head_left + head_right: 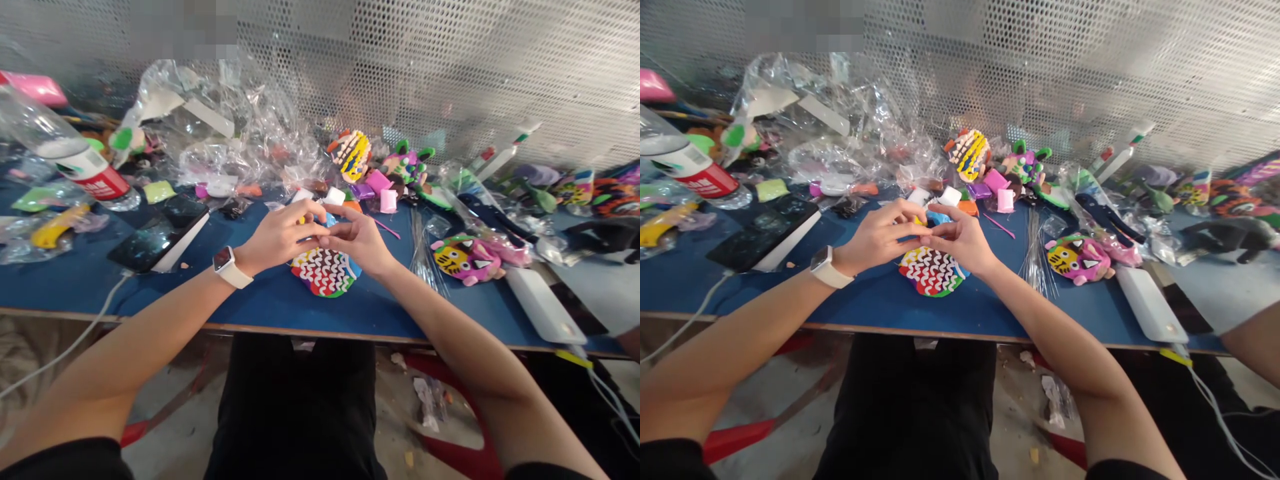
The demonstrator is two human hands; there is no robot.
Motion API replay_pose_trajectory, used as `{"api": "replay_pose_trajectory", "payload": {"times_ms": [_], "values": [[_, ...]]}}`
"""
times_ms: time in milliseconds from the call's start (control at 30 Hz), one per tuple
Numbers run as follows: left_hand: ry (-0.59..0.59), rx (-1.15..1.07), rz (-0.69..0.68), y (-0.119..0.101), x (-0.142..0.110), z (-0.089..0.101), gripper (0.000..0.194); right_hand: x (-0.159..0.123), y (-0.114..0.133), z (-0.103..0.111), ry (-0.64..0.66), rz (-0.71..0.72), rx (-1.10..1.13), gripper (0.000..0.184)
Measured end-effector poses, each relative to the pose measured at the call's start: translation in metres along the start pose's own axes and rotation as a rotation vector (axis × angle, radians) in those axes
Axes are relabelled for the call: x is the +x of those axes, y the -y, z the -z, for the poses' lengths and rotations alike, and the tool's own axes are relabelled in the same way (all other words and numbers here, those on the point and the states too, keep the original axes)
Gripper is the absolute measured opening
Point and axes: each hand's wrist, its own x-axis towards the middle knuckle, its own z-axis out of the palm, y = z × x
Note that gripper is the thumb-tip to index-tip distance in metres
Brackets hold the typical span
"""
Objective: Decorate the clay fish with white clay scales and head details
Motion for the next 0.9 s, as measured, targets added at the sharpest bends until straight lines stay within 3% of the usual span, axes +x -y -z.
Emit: {"api": "replay_pose_trajectory", "payload": {"times_ms": [233,433,567,900], "values": [[-0.003,-0.075,-0.034,0.0011,0.0004,-0.0007,0.022,-0.0013,0.0032,0.0018,-0.023,0.061,-0.02,0.087],[-0.046,-0.098,0.062,-0.0008,-0.001,-0.003,0.02,-0.0023,0.0018,-0.0003,-0.013,0.031,0.015,0.085],[0.01,-0.137,-0.006,0.0004,0.0003,-0.0033,0.026,-0.0022,0.0035,0.0022,0.0,0.035,-0.007,0.088],[0.009,-0.138,0.047,-0.002,0.0014,-0.0015,0.02,-0.0029,0.0022,0.0011,0.0,0.036,-0.004,0.085]]}}
